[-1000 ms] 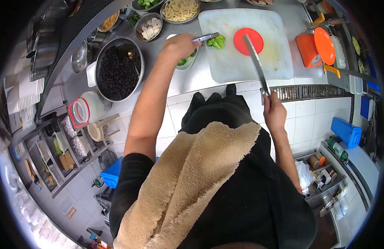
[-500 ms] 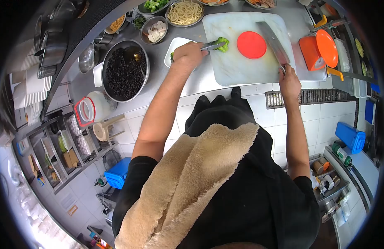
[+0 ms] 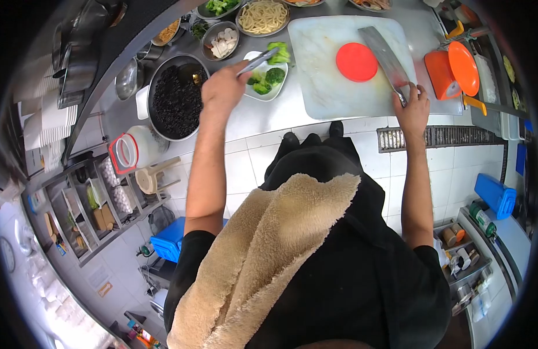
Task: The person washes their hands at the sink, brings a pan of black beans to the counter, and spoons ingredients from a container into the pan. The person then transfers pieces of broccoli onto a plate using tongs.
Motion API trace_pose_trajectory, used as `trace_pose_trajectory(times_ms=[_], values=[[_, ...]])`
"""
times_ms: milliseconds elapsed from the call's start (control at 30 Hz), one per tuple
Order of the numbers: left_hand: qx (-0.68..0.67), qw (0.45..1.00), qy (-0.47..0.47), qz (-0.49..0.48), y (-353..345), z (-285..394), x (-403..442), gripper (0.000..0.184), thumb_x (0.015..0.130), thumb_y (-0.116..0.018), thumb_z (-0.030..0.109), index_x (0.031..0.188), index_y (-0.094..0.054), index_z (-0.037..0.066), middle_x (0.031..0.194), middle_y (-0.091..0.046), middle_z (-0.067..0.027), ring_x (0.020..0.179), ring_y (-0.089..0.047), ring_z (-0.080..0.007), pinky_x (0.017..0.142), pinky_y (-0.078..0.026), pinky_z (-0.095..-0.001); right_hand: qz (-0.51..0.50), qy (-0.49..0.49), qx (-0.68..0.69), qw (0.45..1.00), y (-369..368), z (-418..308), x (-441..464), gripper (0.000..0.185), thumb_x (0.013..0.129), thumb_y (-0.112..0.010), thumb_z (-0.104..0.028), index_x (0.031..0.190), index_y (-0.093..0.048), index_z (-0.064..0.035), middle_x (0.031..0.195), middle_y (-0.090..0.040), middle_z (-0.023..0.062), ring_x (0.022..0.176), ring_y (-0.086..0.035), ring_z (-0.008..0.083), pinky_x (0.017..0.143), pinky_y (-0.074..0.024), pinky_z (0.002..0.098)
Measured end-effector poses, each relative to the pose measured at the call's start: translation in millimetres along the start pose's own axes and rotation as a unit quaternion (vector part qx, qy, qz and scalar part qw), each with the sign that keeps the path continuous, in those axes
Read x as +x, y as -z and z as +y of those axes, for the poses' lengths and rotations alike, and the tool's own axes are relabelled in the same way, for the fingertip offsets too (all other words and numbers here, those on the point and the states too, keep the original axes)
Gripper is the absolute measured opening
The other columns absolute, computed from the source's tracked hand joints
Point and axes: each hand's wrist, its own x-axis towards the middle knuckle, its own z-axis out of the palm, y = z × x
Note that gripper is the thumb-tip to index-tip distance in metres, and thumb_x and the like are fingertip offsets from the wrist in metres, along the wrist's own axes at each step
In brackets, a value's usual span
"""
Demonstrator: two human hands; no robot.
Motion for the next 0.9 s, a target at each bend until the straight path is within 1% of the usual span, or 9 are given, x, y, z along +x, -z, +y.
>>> trace_pose_trajectory(times_ms=[100,233,367,500,567,633,733,833,900], values=[[0.025,0.999,-0.006,0.032,-0.3,-37.2,-5.6,0.040,0.101,-0.060,0.042,0.137,-0.066,0.029,0.128,-0.070,-0.0087,0.115,-0.068,-0.0281,0.093,-0.055,-0.0433,0.000,0.017,0.001,1.000,5.0,-5.2,3.1,0.056,0.089,-0.075,-0.031,0.135,-0.058,-0.0052,0.137,-0.054,0.0275,0.123,-0.054,0.0474,0.103,-0.0460,0.0523],[0.066,0.995,0.021,-0.073,-16.4,-45.5,7.6,0.046,0.099,-0.061,0.045,0.141,-0.062,0.025,0.129,-0.068,-0.0110,0.119,-0.066,-0.0327,0.097,-0.054,-0.0440,0.020,0.075,0.043,0.996,8.1,-35.6,4.9,0.048,0.090,-0.074,-0.028,0.130,-0.061,-0.0045,0.135,-0.056,0.0250,0.120,-0.056,0.0455,0.101,-0.0469,0.0507],[0.043,0.999,0.021,0.000,-24.4,-45.3,0.3,0.050,0.099,-0.064,0.042,0.143,-0.058,0.021,0.130,-0.065,-0.0150,0.115,-0.068,-0.0350,0.093,-0.056,-0.0448,0.029,0.146,0.104,0.983,27.8,-99.0,1.1,0.038,0.092,-0.072,-0.024,0.124,-0.064,-0.0048,0.123,-0.064,0.0205,0.108,-0.063,0.0388,0.093,-0.0522,0.0453],[-0.095,0.992,0.072,0.044,-0.9,-59.8,-36.8,0.048,0.100,-0.062,0.039,0.135,-0.060,0.008,0.124,-0.066,-0.0232,0.113,-0.067,-0.0399,0.094,-0.055,-0.0470,-0.275,0.082,0.321,0.903,25.9,-183.6,-25.5,0.034,0.098,-0.068,-0.025,0.124,-0.064,-0.0041,0.109,-0.071,0.0140,0.087,-0.070,0.0275,0.078,-0.0570,0.0383],[-0.294,0.954,0.054,-0.012,-4.4,-65.9,-41.4,0.059,0.103,-0.059,0.042,0.143,-0.053,-0.001,0.113,-0.071,-0.0214,0.108,-0.067,-0.0392,0.093,-0.052,-0.0449,-0.365,0.125,0.417,0.823,20.0,-232.7,-40.7,0.037,0.104,-0.063,-0.024,0.135,-0.058,-0.0047,0.117,-0.068,0.0100,0.089,-0.068,0.0176,0.077,-0.0554,0.0330],[-0.528,0.840,0.104,-0.070,-2.2,-40.4,-57.3,0.059,0.105,-0.055,0.045,0.140,-0.051,-0.002,0.103,-0.071,-0.0154,0.093,-0.067,-0.0313,0.084,-0.053,-0.0424,-0.361,0.156,0.468,0.792,13.0,-284.9,-52.5,0.046,0.105,-0.059,-0.020,0.146,-0.047,-0.0033,0.112,-0.066,0.0076,0.086,-0.065,0.0168,0.075,-0.0548,0.0317],[-0.732,0.670,0.103,-0.065,-66.1,-12.7,-34.9,0.060,0.106,-0.052,0.047,0.144,-0.046,0.001,0.111,-0.064,-0.0112,0.099,-0.062,-0.0202,0.081,-0.050,-0.0358,-0.362,0.063,0.512,0.776,-30.4,-321.1,-52.6,0.042,0.106,-0.055,-0.024,0.138,-0.045,0.0007,0.105,-0.071,0.0178,0.082,-0.068,0.0251,0.080,-0.0562,0.0379],[-0.730,0.676,0.021,-0.096,-58.0,-6.6,-26.1,0.064,0.107,-0.051,0.047,0.149,-0.042,0.000,0.130,-0.059,-0.0165,0.119,-0.057,-0.0243,0.095,-0.049,-0.0381,-0.408,-0.058,0.511,0.755,-24.8,-326.1,-28.9,0.037,0.106,-0.052,-0.022,0.134,-0.045,0.0017,0.101,-0.070,0.0188,0.080,-0.066,0.0264,0.079,-0.0552,0.0402],[-0.683,0.730,0.003,-0.013,-87.3,-12.3,-9.6,0.063,0.107,-0.050,0.047,0.148,-0.043,0.000,0.134,-0.056,-0.0188,0.126,-0.054,-0.0288,0.102,-0.047,-0.0424,-0.338,-0.012,0.416,0.844,-32.9,-316.6,-1.6,0.032,0.105,-0.055,-0.023,0.125,-0.053,0.0019,0.097,-0.069,0.0202,0.083,-0.066,0.0347,0.082,-0.0525,0.0463]])
